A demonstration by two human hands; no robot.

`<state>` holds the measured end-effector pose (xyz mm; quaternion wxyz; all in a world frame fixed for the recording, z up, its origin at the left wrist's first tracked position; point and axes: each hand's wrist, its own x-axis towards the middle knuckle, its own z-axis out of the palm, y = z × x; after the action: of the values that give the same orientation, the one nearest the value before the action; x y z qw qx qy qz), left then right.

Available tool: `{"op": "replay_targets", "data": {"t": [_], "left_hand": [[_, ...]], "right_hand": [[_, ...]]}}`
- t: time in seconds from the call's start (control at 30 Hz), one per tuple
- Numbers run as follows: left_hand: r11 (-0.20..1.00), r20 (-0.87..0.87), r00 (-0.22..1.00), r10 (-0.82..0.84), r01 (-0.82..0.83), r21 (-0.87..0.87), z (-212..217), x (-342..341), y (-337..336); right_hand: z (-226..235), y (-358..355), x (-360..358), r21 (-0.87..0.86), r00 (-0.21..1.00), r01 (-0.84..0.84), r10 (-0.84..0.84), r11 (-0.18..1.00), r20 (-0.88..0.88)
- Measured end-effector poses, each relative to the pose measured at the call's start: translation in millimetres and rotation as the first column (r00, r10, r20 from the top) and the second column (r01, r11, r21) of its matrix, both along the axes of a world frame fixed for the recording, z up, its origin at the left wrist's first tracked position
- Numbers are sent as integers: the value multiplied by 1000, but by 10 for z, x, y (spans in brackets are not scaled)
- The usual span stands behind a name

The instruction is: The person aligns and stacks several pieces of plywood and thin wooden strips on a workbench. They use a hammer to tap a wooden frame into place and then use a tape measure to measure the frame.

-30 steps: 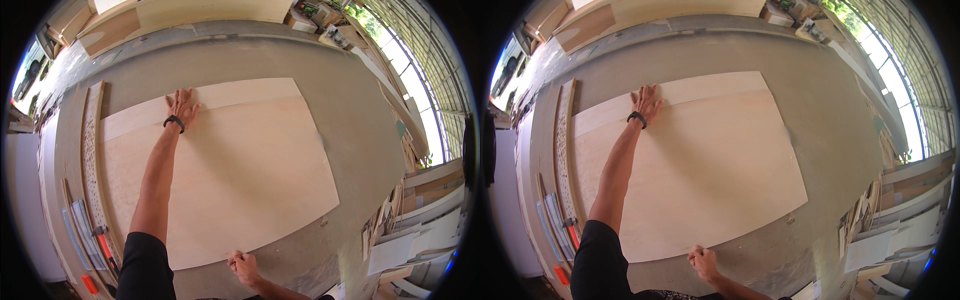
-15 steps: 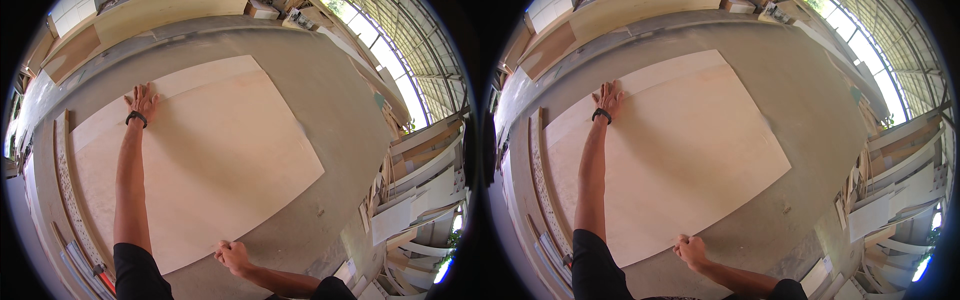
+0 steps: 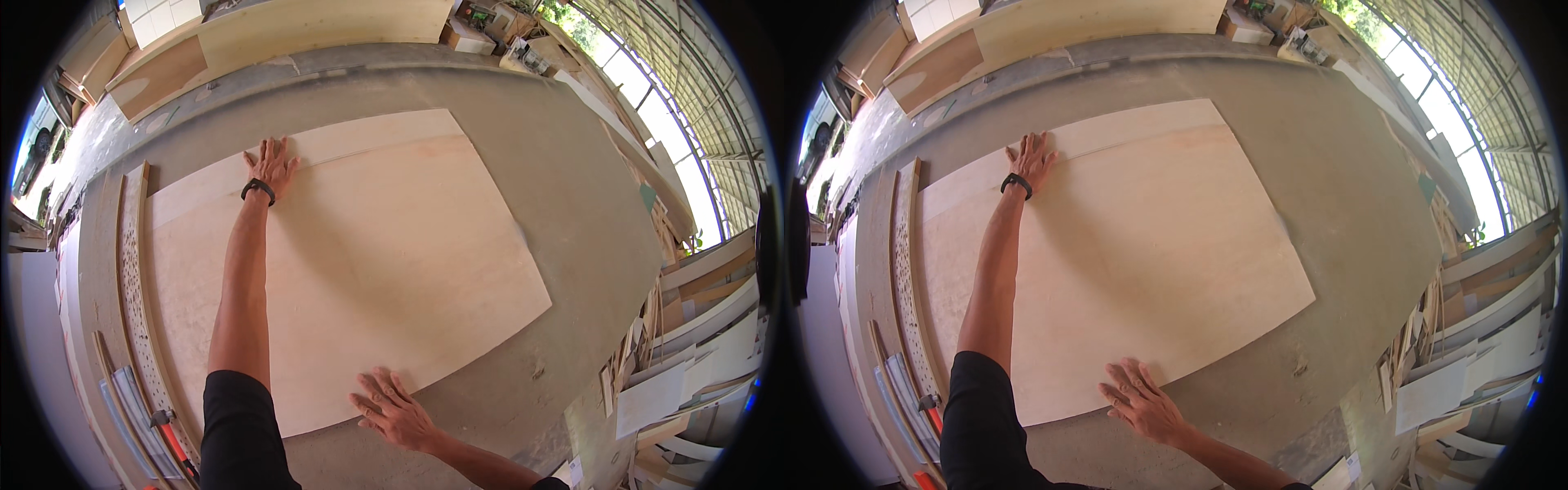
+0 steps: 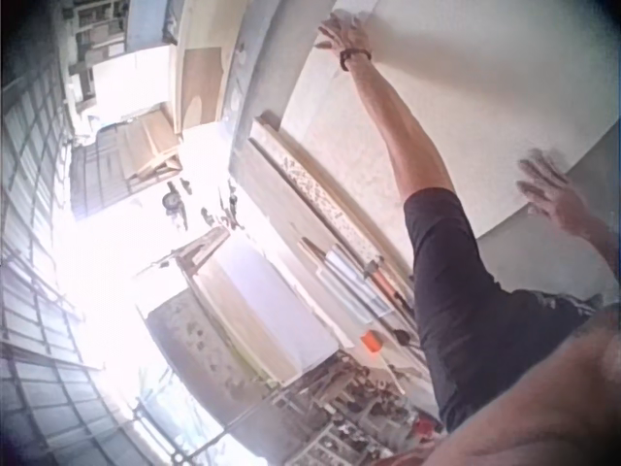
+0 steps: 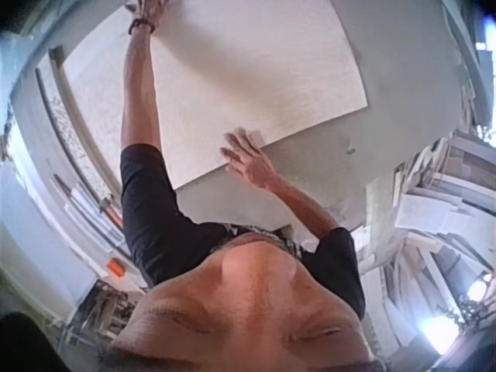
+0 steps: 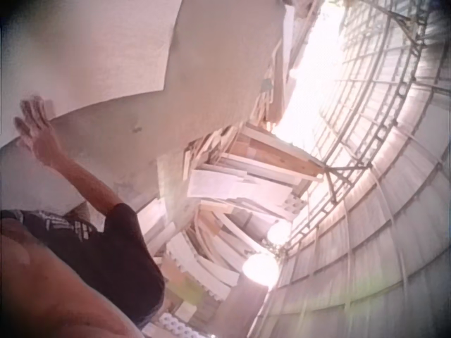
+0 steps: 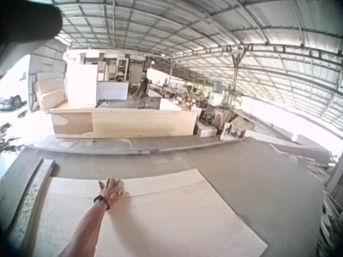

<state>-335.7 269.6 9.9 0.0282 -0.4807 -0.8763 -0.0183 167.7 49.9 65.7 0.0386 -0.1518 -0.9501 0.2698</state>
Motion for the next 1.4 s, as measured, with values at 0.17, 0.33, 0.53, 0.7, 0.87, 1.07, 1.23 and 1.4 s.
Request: {"op": "replay_targets", "data": {"t": [0.17,0.33,0.53,0.7,0.87,1.07,1.23,1.4], "left_hand": [[1000,-12,1000,-1,1,13,-79,-45,48],[1000,8,1000,-4,4,10,-128,-125,42],[1000,2,1000,3,-3,-5,-161,-329,185],[999,2,1000,-4,4,32,-265,-609,332],[1000,1,1000,18,-18,11,-322,-842,492],[999,19,999,31,-31,17,-331,-1075,653],[999,69,996,51,-52,2,-307,-1220,748],[999,122,992,34,-39,36,-290,-1366,807]], "right_hand": [[-39,95,-146,106,987,-127,114,986,117],[-184,127,-176,125,984,-157,144,980,110],[-166,222,-374,116,987,-135,123,984,108],[-199,349,-570,124,989,-133,125,983,75],[-264,460,-765,107,991,-129,125,986,47],[-293,606,-950,92,989,-142,138,986,53],[-307,702,-1091,94,987,-161,157,983,44],[-402,742,-1221,81,988,-152,154,985,-18]]}}
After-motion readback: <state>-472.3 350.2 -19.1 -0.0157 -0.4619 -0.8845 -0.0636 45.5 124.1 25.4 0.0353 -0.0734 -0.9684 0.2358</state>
